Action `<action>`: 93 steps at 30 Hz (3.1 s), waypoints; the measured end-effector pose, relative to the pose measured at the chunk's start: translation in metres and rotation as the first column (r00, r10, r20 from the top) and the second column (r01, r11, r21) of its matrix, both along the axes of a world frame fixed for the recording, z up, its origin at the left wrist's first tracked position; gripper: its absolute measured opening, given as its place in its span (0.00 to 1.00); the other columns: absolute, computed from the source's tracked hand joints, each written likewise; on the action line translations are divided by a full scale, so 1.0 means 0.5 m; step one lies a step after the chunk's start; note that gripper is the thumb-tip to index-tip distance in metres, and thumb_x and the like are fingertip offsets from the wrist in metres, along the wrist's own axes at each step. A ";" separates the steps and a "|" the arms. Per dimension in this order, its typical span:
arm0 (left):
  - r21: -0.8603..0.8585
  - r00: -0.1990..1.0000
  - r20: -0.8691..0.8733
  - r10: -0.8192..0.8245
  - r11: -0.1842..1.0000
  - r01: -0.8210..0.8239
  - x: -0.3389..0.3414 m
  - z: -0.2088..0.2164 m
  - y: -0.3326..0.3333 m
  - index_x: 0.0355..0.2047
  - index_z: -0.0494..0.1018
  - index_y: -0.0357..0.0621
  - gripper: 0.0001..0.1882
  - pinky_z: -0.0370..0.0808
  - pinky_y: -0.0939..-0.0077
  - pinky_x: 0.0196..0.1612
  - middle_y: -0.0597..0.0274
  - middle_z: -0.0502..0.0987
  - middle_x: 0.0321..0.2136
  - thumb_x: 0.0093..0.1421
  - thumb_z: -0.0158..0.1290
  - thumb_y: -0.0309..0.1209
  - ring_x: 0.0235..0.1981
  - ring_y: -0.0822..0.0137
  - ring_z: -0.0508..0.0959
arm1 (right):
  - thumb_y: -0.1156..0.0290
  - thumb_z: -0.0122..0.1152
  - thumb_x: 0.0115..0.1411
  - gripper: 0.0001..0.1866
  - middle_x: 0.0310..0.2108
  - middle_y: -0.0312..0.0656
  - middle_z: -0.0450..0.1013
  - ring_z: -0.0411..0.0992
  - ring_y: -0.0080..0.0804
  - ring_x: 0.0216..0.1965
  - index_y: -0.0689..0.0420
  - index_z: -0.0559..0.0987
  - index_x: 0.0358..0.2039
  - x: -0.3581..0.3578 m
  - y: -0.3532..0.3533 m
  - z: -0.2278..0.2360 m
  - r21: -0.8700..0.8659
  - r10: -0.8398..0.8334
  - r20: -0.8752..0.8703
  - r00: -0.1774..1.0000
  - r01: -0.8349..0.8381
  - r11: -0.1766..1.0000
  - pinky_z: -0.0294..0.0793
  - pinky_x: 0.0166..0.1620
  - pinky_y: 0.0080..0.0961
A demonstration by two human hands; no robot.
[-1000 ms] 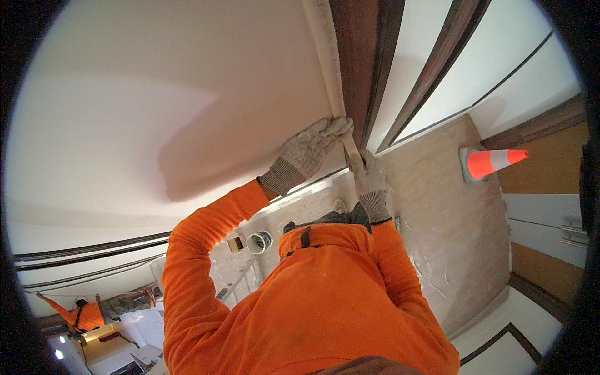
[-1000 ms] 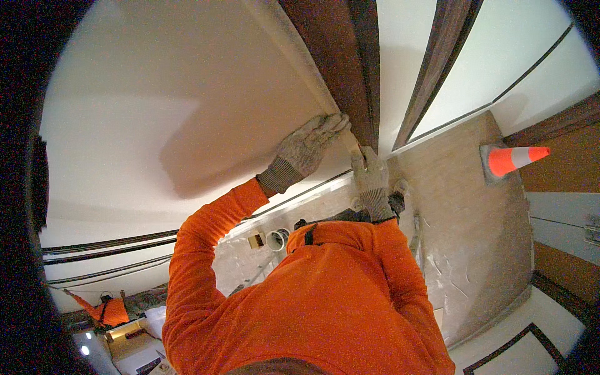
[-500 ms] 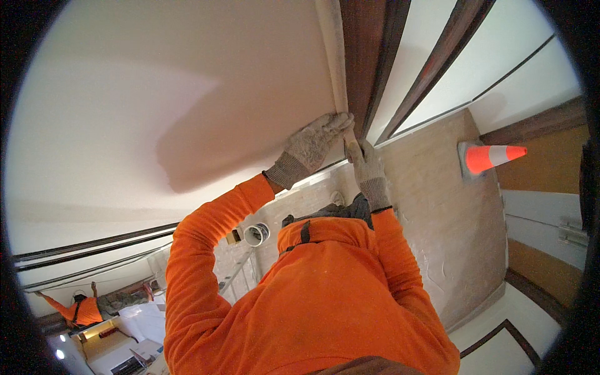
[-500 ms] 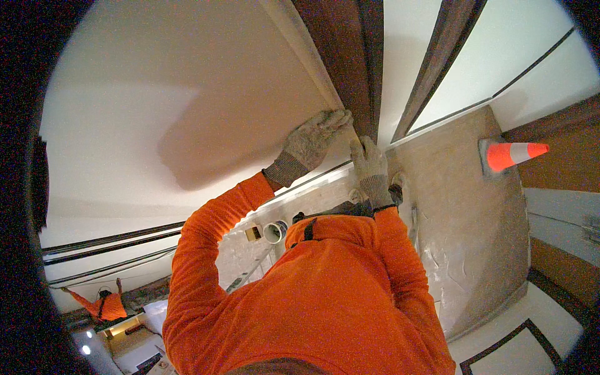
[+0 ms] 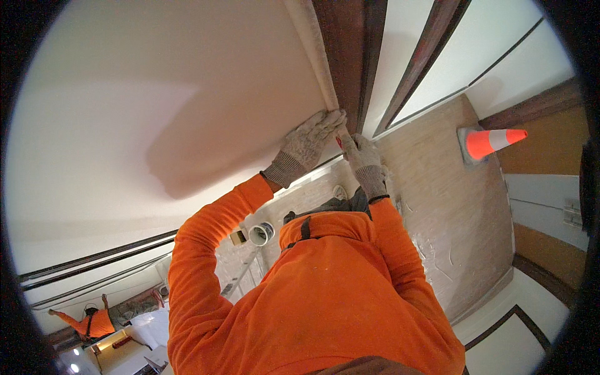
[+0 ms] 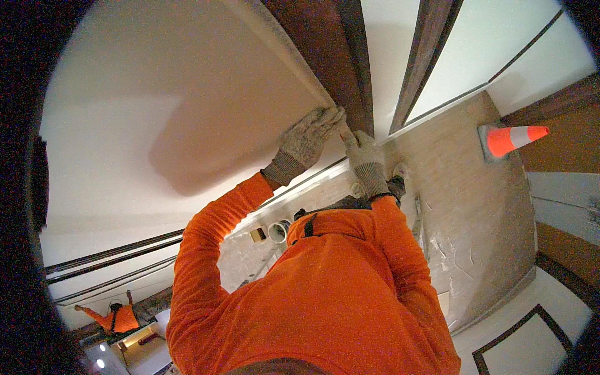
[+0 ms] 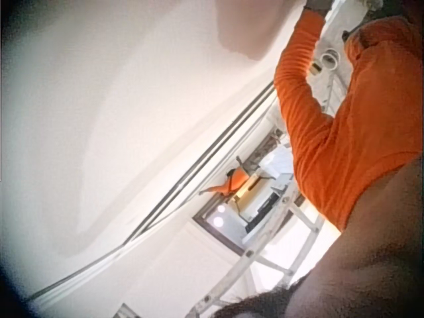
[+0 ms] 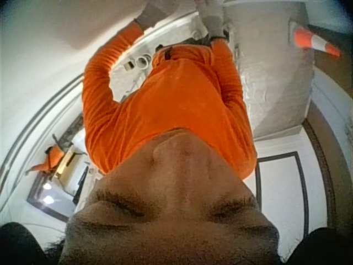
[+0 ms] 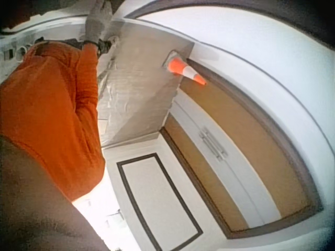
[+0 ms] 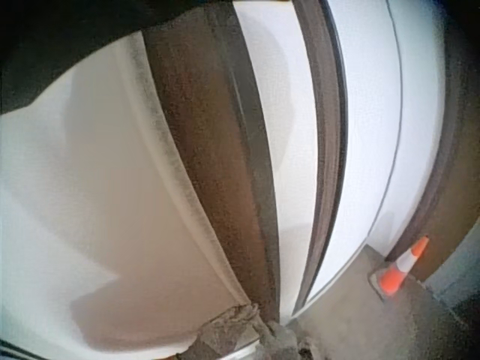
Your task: The person stands on a ladder and applies masking tape along the edges of ceiling panels. They use a roll of tape and their gloved hands to smooth the tape onto the surface, working along the seams between white panels and dark trim.
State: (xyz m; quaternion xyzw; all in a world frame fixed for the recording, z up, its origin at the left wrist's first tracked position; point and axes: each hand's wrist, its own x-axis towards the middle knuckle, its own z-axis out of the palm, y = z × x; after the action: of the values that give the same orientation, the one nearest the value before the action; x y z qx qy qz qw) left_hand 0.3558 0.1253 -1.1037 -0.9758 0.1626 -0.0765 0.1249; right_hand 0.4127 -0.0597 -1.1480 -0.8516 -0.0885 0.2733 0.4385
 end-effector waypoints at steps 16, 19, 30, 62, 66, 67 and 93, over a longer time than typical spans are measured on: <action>-0.351 0.996 -0.082 -0.020 0.936 -0.010 -0.018 -0.076 0.029 0.72 0.59 0.49 0.33 0.61 0.66 0.73 0.62 0.60 0.72 0.65 0.44 0.30 0.69 0.61 0.65 | 0.38 0.50 0.69 0.32 0.29 0.48 0.79 0.79 0.44 0.35 0.59 0.80 0.38 -0.013 0.018 -0.078 0.035 0.074 0.160 0.984 -0.081 0.996 0.75 0.41 0.40; -0.308 0.997 -0.057 -0.048 0.951 0.028 -0.015 -0.074 0.030 0.71 0.61 0.48 0.33 0.62 0.62 0.73 0.59 0.62 0.71 0.64 0.45 0.30 0.69 0.58 0.66 | 0.35 0.49 0.69 0.36 0.29 0.48 0.79 0.79 0.42 0.35 0.61 0.80 0.36 -0.016 0.018 -0.071 0.072 0.053 0.088 0.995 -0.059 0.996 0.74 0.41 0.38; -0.467 0.766 0.562 0.312 0.884 -0.017 -0.046 -0.066 0.031 0.64 0.66 0.46 0.36 0.62 0.34 0.66 0.46 0.69 0.62 0.58 0.66 0.43 0.65 0.40 0.68 | 0.38 0.49 0.69 0.34 0.53 0.59 0.77 0.76 0.60 0.53 0.55 0.75 0.60 0.024 0.015 -0.140 0.082 0.397 0.072 0.915 -0.402 0.912 0.73 0.56 0.49; 0.234 0.723 0.689 -0.060 0.962 -0.142 -0.029 -0.074 0.082 0.71 0.63 0.57 0.39 0.57 0.55 0.74 0.68 0.60 0.73 0.57 0.55 0.37 0.72 0.63 0.60 | 0.64 0.69 0.56 0.18 0.40 0.52 0.77 0.74 0.59 0.49 0.63 0.79 0.42 0.001 0.006 -0.372 0.253 -0.007 0.946 0.325 -0.721 0.645 0.70 0.59 0.55; 0.277 0.710 0.694 -0.119 0.955 -0.111 -0.048 -0.069 0.073 0.70 0.63 0.47 0.32 0.54 0.56 0.75 0.58 0.62 0.71 0.65 0.48 0.38 0.72 0.56 0.60 | 0.58 0.64 0.63 0.18 0.38 0.48 0.78 0.76 0.56 0.45 0.62 0.80 0.40 -0.007 0.010 -0.382 0.273 -0.122 0.958 0.260 -0.698 0.662 0.74 0.55 0.50; 0.272 0.718 0.684 -0.126 0.958 -0.090 -0.064 -0.075 0.069 0.69 0.64 0.42 0.29 0.54 0.57 0.75 0.53 0.63 0.70 0.69 0.44 0.38 0.71 0.53 0.62 | 0.57 0.64 0.64 0.19 0.37 0.48 0.78 0.76 0.56 0.45 0.62 0.80 0.41 -0.012 0.014 -0.392 0.320 -0.126 0.941 0.315 -0.697 0.642 0.74 0.54 0.49; 0.423 0.365 0.852 -0.376 0.904 -0.058 -0.090 -0.042 0.023 0.68 0.64 0.45 0.37 0.52 0.55 0.76 0.47 0.67 0.66 0.54 0.46 0.20 0.71 0.50 0.61 | 0.55 0.56 0.72 0.22 0.32 0.42 0.79 0.79 0.26 0.34 0.64 0.77 0.52 -0.065 -0.086 -0.360 0.395 -0.255 0.919 0.301 -0.695 0.601 0.79 0.41 0.27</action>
State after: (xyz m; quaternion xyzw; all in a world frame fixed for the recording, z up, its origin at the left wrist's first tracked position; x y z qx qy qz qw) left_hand 0.3108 0.1369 -1.1245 -0.7002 0.1726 -0.5834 0.3736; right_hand 0.3803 -0.1026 -1.3277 -0.5463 -0.5603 -0.2632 0.5642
